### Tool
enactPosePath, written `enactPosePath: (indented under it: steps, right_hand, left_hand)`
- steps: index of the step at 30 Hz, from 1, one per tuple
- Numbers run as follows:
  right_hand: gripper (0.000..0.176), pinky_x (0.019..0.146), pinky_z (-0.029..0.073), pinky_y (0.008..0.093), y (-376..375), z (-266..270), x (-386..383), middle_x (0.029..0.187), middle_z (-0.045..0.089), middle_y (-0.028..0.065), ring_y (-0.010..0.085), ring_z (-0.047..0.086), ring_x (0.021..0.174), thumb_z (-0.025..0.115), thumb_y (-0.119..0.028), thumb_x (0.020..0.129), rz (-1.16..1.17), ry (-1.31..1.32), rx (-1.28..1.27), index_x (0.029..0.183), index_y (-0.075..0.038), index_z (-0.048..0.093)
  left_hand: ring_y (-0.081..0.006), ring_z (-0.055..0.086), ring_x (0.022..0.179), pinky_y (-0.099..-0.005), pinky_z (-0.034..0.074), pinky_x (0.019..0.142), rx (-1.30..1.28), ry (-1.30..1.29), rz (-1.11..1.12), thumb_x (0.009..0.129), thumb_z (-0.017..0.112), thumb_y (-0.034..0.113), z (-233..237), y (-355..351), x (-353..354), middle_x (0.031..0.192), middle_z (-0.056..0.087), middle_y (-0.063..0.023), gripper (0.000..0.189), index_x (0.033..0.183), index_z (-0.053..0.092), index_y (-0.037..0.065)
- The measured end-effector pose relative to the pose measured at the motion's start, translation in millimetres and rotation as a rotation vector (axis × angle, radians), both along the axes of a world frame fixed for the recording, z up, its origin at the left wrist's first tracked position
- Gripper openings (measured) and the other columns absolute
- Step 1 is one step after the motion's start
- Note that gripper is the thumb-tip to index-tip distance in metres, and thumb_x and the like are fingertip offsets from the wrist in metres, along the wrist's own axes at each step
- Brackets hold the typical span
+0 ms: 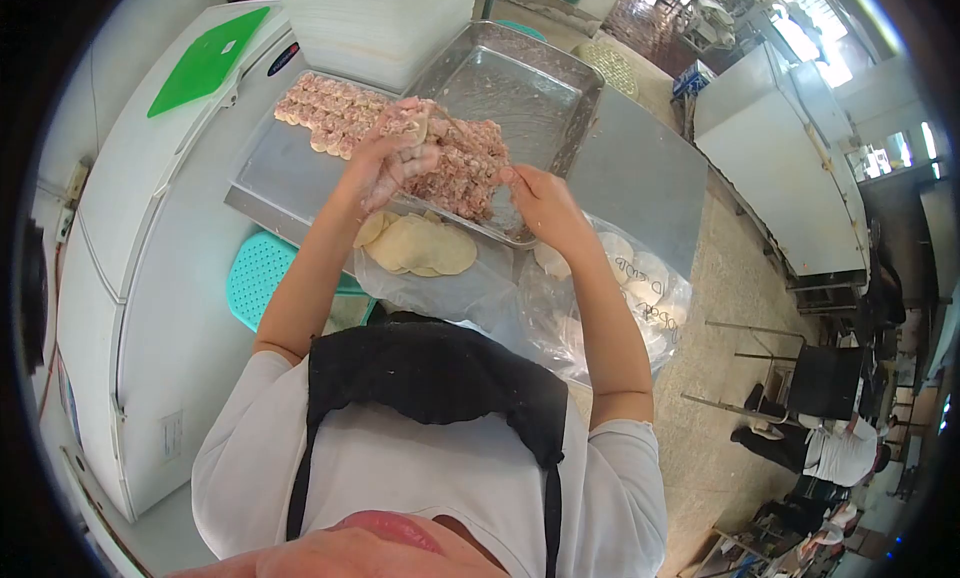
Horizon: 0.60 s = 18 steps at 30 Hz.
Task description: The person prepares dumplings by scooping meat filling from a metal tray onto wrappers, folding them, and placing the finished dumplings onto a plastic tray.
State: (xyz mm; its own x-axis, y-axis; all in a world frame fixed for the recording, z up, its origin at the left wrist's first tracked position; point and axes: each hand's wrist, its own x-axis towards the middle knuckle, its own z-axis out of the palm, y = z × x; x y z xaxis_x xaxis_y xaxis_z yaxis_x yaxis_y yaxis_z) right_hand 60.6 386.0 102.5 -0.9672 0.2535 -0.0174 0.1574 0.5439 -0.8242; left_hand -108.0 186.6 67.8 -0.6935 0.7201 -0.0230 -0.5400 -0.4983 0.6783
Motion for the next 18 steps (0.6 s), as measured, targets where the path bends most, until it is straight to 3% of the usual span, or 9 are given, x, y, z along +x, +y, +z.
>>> enactPosePath:
  steps: [1,2,4,7,10,12,13,16,18]
  right_hand:
    - [0.033,0.049,0.038,0.0268,-0.4,3.2,4.3,0.058,0.048,0.0014,0.0113,0.046,0.05,0.05,-0.031,0.099,0.007,0.0,0.0,0.104,-0.003,0.067]
    - [0.033,0.048,0.035,0.025,-2.4,7.6,7.3,0.058,0.044,-0.0011,0.0079,0.041,0.051,0.05,-0.031,0.099,0.01,-0.06,-0.134,0.105,-0.003,0.067]
    - [0.034,0.047,0.032,0.0231,-3.3,15.7,13.7,0.058,0.041,-0.0036,0.0045,0.035,0.051,0.05,-0.031,0.099,0.026,-0.122,-0.265,0.105,-0.003,0.067]
    - [0.034,0.049,0.034,0.0239,-5.1,18.8,21.7,0.059,0.044,-0.0028,0.0064,0.038,0.052,0.052,-0.03,0.098,0.136,-0.08,-0.14,0.112,-0.002,0.066]
    - [0.034,0.053,0.04,0.0273,-9.6,7.9,22.0,0.063,0.052,-0.0003,0.0095,0.043,0.056,0.054,-0.028,0.097,0.198,0.057,0.081,0.118,-0.002,0.063]
    - [0.036,0.073,0.05,0.0347,0.3,-10.7,14.2,0.101,0.067,0.0205,0.027,0.066,0.081,0.056,-0.032,0.095,0.266,0.086,0.141,0.113,-0.002,0.064]
    - [0.036,0.073,0.05,0.0347,8.3,-18.4,8.4,0.101,0.067,0.0205,0.027,0.066,0.081,0.056,-0.032,0.095,0.272,0.089,0.141,0.113,-0.002,0.064]
    - [0.032,0.072,0.051,0.0382,18.7,-26.7,-1.3,0.097,0.067,0.0184,0.0321,0.066,0.086,0.056,-0.029,0.094,0.307,0.093,0.183,0.115,-0.007,0.064]
    - [0.028,0.069,0.051,0.0432,4.3,-18.9,-1.6,0.089,0.067,0.0141,0.0328,0.065,0.083,0.055,-0.026,0.093,0.031,0.173,0.693,0.117,-0.013,0.062]
  left_hand:
    - [-0.0276,0.06,0.106,-0.0441,0.046,0.098,-0.15,0.237,-0.1,0.084,0.067,0.016,5.2,-3.2,4.6,0.121,0.058,-0.0183,0.048,0.128,0.05,0.006]
    - [-0.0276,0.06,0.106,-0.0441,0.046,0.098,-0.149,0.237,-0.09,0.084,0.067,0.016,12.3,-3.4,8.2,0.121,0.058,-0.0183,0.048,0.128,0.05,0.006]
    - [-0.0217,0.06,0.109,-0.0344,0.045,0.097,-0.56,1.079,0.187,0.077,0.072,0.01,25.3,-5.0,13.8,0.119,0.062,-0.0113,0.056,0.13,0.052,0.01]
    - [-0.0188,0.059,0.109,-0.0303,0.044,0.097,-0.567,1.133,-0.077,0.072,0.076,0.011,26.5,-5.4,8.4,0.115,0.064,-0.006,0.049,0.119,0.061,0.008]
    - [-0.0189,0.059,0.104,-0.0323,0.044,0.095,-0.683,1.082,-0.247,0.07,0.077,0.012,43.4,-6.4,13.6,0.108,0.066,-0.0074,0.038,0.107,0.068,0.009]
    - [-0.0215,0.06,0.1,-0.0324,0.046,0.09,-0.693,1.245,-0.111,0.07,0.077,0.018,33.5,-8.6,16.5,0.105,0.066,-0.0103,0.038,0.105,0.067,0.007]
    - [-0.0242,0.061,0.097,-0.0325,0.048,0.085,-0.697,1.406,0.026,0.07,0.077,0.024,25.1,-9.4,16.5,0.101,0.066,-0.0132,0.039,0.102,0.067,0.004]
    - [-0.0274,0.059,0.105,-0.0339,0.047,0.087,-0.895,1.257,-0.05,0.068,0.077,0.031,-11.3,1.2,-8.2,0.104,0.064,-0.0149,0.047,0.105,0.067,0.004]
    - [-0.0226,0.06,0.093,-0.0331,0.048,0.082,-0.989,1.116,0.015,0.069,0.077,0.032,-40.2,5.2,-20.0,0.096,0.066,-0.012,0.044,0.103,0.068,0.005]
